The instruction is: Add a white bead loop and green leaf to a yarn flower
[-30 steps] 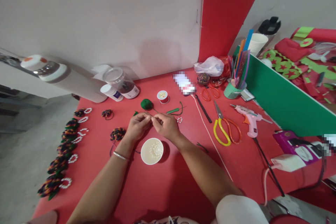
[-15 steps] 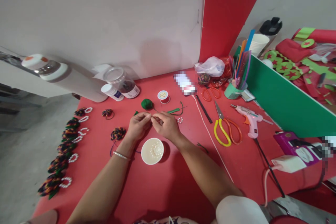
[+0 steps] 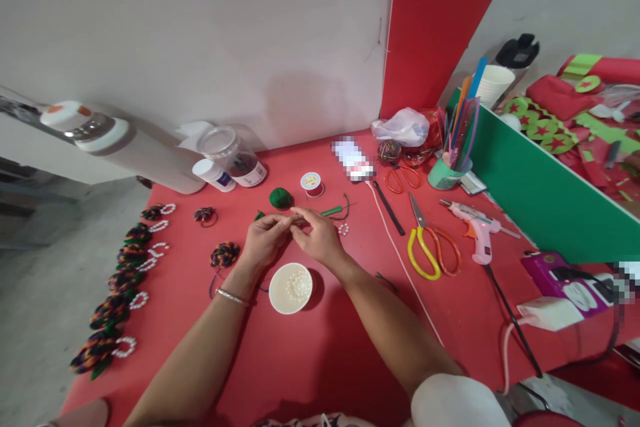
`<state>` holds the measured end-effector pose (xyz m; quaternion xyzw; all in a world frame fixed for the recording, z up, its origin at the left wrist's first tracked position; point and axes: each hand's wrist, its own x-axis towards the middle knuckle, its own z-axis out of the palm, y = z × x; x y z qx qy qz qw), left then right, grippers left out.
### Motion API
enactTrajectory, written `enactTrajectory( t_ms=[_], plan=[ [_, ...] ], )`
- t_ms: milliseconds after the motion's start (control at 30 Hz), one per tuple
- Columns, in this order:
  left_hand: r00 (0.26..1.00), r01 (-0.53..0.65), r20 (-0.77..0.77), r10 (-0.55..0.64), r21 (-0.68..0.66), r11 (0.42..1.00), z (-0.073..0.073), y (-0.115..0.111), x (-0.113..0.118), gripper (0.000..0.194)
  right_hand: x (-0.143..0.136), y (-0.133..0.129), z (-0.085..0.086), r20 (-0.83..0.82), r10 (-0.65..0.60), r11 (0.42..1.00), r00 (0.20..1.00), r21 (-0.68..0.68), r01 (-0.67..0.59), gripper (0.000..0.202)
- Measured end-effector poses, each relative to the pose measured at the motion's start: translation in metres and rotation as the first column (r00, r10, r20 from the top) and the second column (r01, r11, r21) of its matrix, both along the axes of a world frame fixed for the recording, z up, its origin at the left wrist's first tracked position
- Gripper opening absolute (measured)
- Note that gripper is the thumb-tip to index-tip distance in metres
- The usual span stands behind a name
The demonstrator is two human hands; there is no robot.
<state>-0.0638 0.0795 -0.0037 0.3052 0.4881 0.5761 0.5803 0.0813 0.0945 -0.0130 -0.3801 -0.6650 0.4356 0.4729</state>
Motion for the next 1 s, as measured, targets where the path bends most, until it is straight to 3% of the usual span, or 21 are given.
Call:
enactTrajectory(
  t_ms=[100, 300, 433, 533, 633, 1000],
  plan=[
    [0.995, 0.000, 0.097, 0.004, -0.042, 0.999, 0.002, 0.000, 0.001, 0.033, -0.001, 0.001, -0.004, 0.029, 0.016, 0.995, 0.999, -0.100, -0.013, 0.022],
    [0.924, 0.060, 0.382, 0.017, -0.189, 0.980, 0.014, 0.003, -0.003, 0.023, 0.002, 0.003, 0.002, 0.116, -0.064, 0.998, 0.991, 0.020, 0.062, 0.019],
    [0.817, 0.101, 0.559, 0.140, -0.378, 0.920, 0.033, 0.006, -0.006, 0.021, 0.003, 0.004, 0.001, 0.010, -0.067, 0.985, 0.998, -0.162, 0.067, 0.022],
    [0.802, -0.005, 0.528, 0.279, -0.461, 0.887, 0.047, 0.005, -0.008, 0.023, 0.002, 0.004, 0.000, -0.023, -0.078, 0.987, 0.997, -0.145, 0.073, 0.022],
    [0.838, -0.068, 0.460, 0.294, -0.446, 0.892, 0.051, -0.001, -0.009, 0.025, 0.002, 0.003, 0.002, 0.022, -0.063, 0.996, 0.998, -0.059, 0.064, 0.022],
    [0.942, -0.182, 0.232, 0.241, -0.251, 0.951, 0.019, -0.025, -0.007, 0.016, 0.000, 0.003, 0.000, 0.041, 0.041, 0.999, 0.998, 0.001, -0.041, 0.022]
  ],
)
